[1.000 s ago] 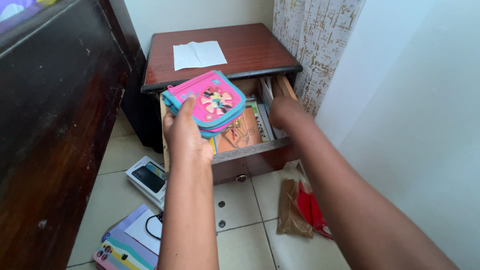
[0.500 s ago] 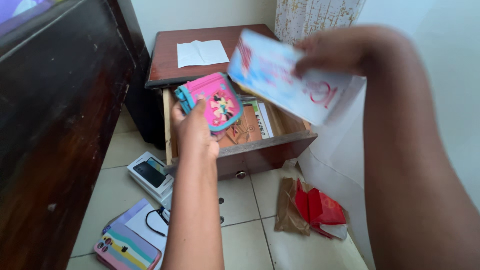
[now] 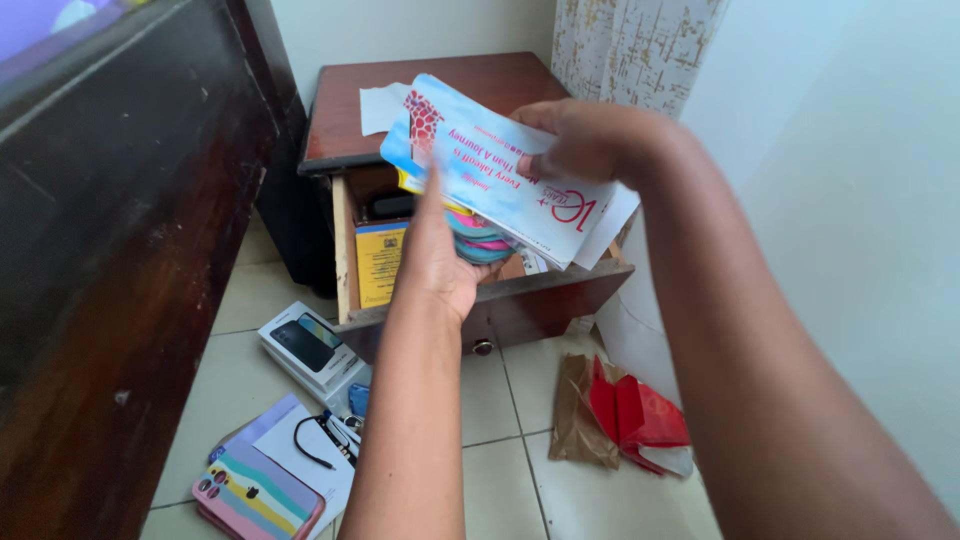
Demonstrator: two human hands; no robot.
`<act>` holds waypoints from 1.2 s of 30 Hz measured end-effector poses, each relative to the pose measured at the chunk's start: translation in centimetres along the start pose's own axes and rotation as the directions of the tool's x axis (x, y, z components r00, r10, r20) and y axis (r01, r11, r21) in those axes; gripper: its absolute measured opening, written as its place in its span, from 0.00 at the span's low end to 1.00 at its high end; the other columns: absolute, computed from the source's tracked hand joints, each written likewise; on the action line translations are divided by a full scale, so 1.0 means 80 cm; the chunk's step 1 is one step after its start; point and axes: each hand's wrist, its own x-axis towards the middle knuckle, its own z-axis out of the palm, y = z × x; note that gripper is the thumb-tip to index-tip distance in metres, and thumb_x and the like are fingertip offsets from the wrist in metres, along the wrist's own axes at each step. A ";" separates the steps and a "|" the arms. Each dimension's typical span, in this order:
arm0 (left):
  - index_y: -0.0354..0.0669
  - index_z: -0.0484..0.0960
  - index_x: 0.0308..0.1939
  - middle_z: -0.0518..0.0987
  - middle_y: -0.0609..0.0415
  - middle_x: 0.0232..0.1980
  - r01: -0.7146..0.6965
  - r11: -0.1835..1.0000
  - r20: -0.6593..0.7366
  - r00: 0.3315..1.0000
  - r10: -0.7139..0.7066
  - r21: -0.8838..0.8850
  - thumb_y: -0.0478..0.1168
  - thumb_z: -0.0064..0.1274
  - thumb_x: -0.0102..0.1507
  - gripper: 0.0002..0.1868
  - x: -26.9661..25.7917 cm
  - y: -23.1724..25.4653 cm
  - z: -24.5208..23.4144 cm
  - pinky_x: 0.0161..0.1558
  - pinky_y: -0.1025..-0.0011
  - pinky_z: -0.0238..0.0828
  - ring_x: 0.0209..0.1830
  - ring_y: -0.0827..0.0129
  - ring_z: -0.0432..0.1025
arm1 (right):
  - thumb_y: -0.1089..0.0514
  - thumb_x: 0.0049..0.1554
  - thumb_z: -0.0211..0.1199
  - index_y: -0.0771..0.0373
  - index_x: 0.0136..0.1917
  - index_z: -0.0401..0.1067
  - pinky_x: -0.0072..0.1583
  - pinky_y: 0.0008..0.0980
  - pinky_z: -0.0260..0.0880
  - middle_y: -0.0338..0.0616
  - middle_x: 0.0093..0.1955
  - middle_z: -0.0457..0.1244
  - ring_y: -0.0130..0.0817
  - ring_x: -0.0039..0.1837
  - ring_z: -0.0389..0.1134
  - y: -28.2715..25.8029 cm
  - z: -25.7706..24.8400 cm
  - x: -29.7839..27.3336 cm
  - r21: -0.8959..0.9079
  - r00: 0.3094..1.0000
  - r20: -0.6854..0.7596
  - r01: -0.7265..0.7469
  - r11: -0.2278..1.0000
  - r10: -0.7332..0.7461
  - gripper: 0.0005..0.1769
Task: The person opens a wooden drawer and removes items one by one, including a phone box, phone cases, pens, coins, a mouse, a paper bag, a red packet, notebooks, and a mouse. The items are placed on the floor beside the drawer.
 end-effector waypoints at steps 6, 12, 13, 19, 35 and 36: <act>0.51 0.66 0.66 0.79 0.49 0.59 -0.031 0.994 -0.085 0.996 0.040 0.103 0.44 0.64 0.52 0.39 -0.003 -0.012 0.016 0.46 0.43 0.78 0.57 0.53 0.77 | 0.50 0.52 0.68 0.58 0.71 0.68 0.62 0.38 0.70 0.43 0.60 0.71 0.34 0.61 0.71 0.003 -0.026 -0.008 -0.047 0.994 0.071 0.082 0.995 -0.079 0.35; 0.47 0.67 0.67 0.78 0.49 0.61 -0.057 0.988 0.076 0.996 0.047 0.141 0.44 0.62 0.54 0.38 -0.008 -0.029 0.018 0.51 0.43 0.73 0.60 0.56 0.74 | 0.40 0.50 0.74 0.53 0.79 0.52 0.66 0.35 0.65 0.42 0.68 0.64 0.31 0.66 0.67 0.013 -0.028 -0.045 -0.121 0.994 0.049 -0.090 0.989 0.097 0.52; 0.45 0.67 0.68 0.78 0.48 0.63 -0.096 0.988 0.133 0.988 0.080 0.121 0.43 0.64 0.55 0.38 -0.008 -0.038 0.021 0.57 0.47 0.70 0.63 0.57 0.73 | 0.39 0.49 0.73 0.52 0.78 0.52 0.66 0.33 0.66 0.41 0.66 0.67 0.29 0.65 0.69 0.021 -0.030 -0.048 -0.038 0.986 0.111 -0.122 0.992 0.126 0.52; 0.38 0.69 0.66 0.80 0.46 0.61 -0.169 0.949 0.306 0.948 0.084 0.265 0.41 0.66 0.55 0.37 -0.020 -0.082 0.032 0.64 0.58 0.69 0.61 0.61 0.75 | 0.42 0.52 0.74 0.56 0.76 0.67 0.63 0.41 0.68 0.40 0.67 0.69 0.29 0.66 0.69 0.130 -0.038 -0.063 0.250 0.966 0.239 -0.154 0.956 0.093 0.43; 0.32 0.84 0.58 0.83 0.36 0.56 -0.074 -0.046 0.047 0.901 -0.432 0.996 0.67 0.62 0.54 0.44 -0.043 -0.165 0.020 0.58 0.62 0.74 0.55 0.50 0.80 | 0.50 0.49 0.71 0.54 0.70 0.65 0.63 0.45 0.72 0.38 0.62 0.68 0.31 0.63 0.69 0.412 0.155 -0.141 0.589 0.788 0.522 -0.610 0.530 0.328 0.36; 0.33 0.81 0.60 0.81 0.36 0.59 -0.101 -0.036 0.077 0.906 -0.417 0.994 0.68 0.61 0.54 0.45 -0.039 -0.164 0.019 0.60 0.62 0.73 0.58 0.50 0.77 | 0.50 0.49 0.70 0.52 0.70 0.65 0.64 0.45 0.72 0.36 0.62 0.68 0.31 0.64 0.69 0.423 0.171 -0.136 0.633 0.795 0.489 -0.606 0.482 0.358 0.36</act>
